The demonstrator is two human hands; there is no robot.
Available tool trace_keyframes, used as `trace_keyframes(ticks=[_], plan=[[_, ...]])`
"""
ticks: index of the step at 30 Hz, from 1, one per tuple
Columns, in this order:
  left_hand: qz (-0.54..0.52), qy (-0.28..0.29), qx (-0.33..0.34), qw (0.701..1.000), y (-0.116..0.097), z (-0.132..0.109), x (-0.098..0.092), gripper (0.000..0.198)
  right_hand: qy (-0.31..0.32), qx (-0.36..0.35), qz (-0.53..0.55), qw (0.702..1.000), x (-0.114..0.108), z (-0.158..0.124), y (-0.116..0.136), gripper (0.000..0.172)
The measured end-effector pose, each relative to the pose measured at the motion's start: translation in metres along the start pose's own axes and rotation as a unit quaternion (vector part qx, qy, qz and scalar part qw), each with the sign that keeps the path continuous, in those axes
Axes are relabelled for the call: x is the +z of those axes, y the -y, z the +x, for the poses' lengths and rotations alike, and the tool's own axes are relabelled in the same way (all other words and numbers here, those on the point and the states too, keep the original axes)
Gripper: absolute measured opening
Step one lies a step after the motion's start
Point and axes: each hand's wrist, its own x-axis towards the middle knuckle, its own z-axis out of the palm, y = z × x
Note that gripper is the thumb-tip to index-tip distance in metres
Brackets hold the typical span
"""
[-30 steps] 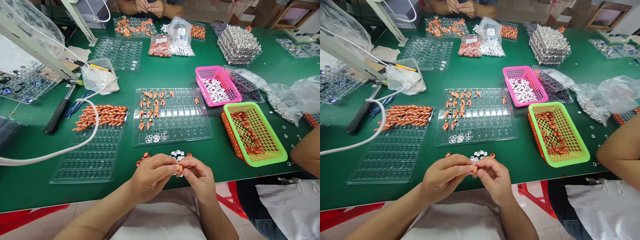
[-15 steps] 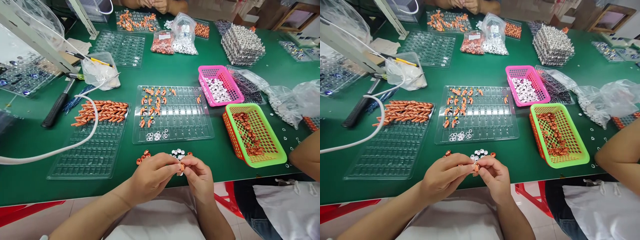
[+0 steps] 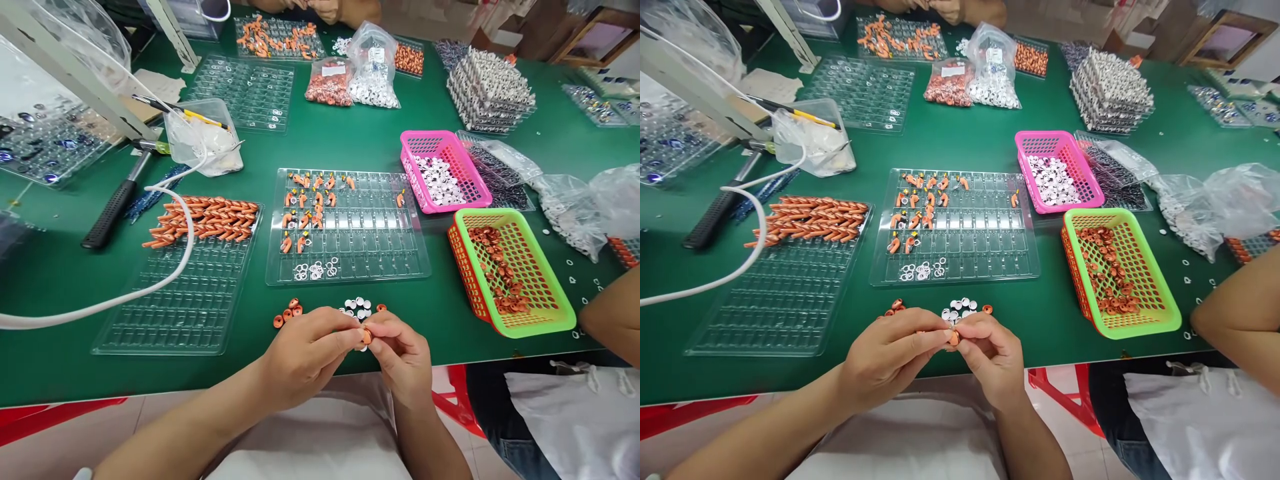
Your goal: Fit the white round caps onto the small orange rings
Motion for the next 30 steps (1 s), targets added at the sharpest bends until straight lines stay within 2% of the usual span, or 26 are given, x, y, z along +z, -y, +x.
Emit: trace_keyframes(ticks=[7, 16, 30], plan=[[-0.005, -0.006, -0.003, 1.000, -0.0009, -0.0010, -0.0019, 0.022, 0.008, -0.016, -0.021, 1.000, -0.0001, 0.0009, 0.0013, 0.025], [-0.009, -0.016, -0.014, 1.000, -0.0020, -0.0037, -0.0019, 0.022, 0.003, -0.018, -0.045, 0.999, 0.0006, -0.0004, -0.0002, 0.022], [-0.012, -0.018, -0.010, 1.000, -0.0026, -0.0069, -0.0020, 0.023, 0.026, -0.058, -0.078, 0.995, 0.0005, 0.0008, 0.0022, 0.032]])
